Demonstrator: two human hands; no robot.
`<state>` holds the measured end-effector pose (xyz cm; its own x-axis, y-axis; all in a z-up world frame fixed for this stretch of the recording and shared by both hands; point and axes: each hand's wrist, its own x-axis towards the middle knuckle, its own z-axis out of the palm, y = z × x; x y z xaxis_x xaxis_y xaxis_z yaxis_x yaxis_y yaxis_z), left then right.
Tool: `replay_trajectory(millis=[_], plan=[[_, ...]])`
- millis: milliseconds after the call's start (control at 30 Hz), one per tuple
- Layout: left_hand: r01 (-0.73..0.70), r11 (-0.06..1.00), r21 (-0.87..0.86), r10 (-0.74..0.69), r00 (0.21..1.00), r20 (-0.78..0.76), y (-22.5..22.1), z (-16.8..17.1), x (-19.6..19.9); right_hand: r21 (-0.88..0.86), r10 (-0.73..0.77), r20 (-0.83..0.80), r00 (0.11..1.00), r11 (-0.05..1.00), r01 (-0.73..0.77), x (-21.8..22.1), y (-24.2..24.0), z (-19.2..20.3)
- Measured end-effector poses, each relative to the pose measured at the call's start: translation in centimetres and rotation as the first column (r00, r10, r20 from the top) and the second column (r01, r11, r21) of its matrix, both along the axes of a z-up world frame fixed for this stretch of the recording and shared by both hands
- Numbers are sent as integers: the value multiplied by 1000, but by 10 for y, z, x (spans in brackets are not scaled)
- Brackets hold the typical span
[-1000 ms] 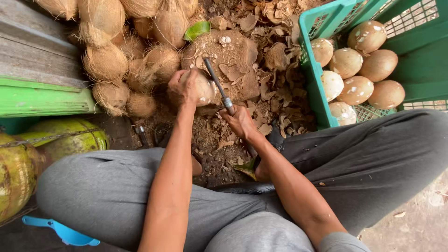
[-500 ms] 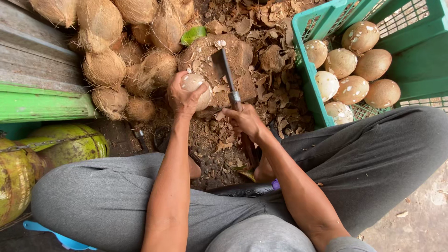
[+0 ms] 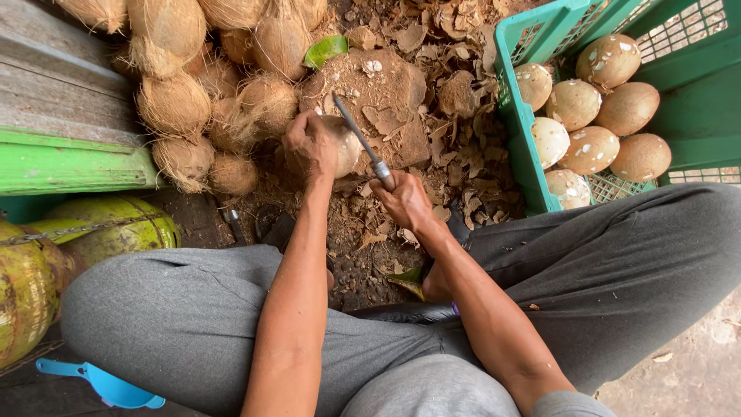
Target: The person sits on the ground and uses a long metal peeler to remove the husk from a coconut. They rotate the coconut in their left hand while scraping with the tool in their right hand, accumulating husk debris on the floor.
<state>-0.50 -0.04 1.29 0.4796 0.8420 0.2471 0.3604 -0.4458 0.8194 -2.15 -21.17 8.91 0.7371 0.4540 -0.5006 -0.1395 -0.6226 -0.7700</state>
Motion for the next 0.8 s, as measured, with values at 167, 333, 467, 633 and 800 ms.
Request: replay_trajectory(millis=[167, 333, 467, 633, 800], plan=[[35, 994, -103, -57, 974, -220, -9, 14, -14, 192, -34, 203, 979, 981, -5, -5, -7, -12], [-1, 976, -219, -19, 996, -91, -17, 24, -9, 64, -30, -26, 999, 997, 32, -2, -3, -20], [76, 956, -285, -96, 994, -59, -9, 30, -11, 93, 10, 6, 1000, 996, -11, 5, 2, -29], [-32, 894, -446, -64, 978, -197, -3, 46, -23, 141, 47, -246, 968, 990, -12, 2, -2, -30], [152, 960, -235, -139, 988, 72, -5, 27, -30, 106, 51, -246, 968, 994, -26, -9, -16, -22]])
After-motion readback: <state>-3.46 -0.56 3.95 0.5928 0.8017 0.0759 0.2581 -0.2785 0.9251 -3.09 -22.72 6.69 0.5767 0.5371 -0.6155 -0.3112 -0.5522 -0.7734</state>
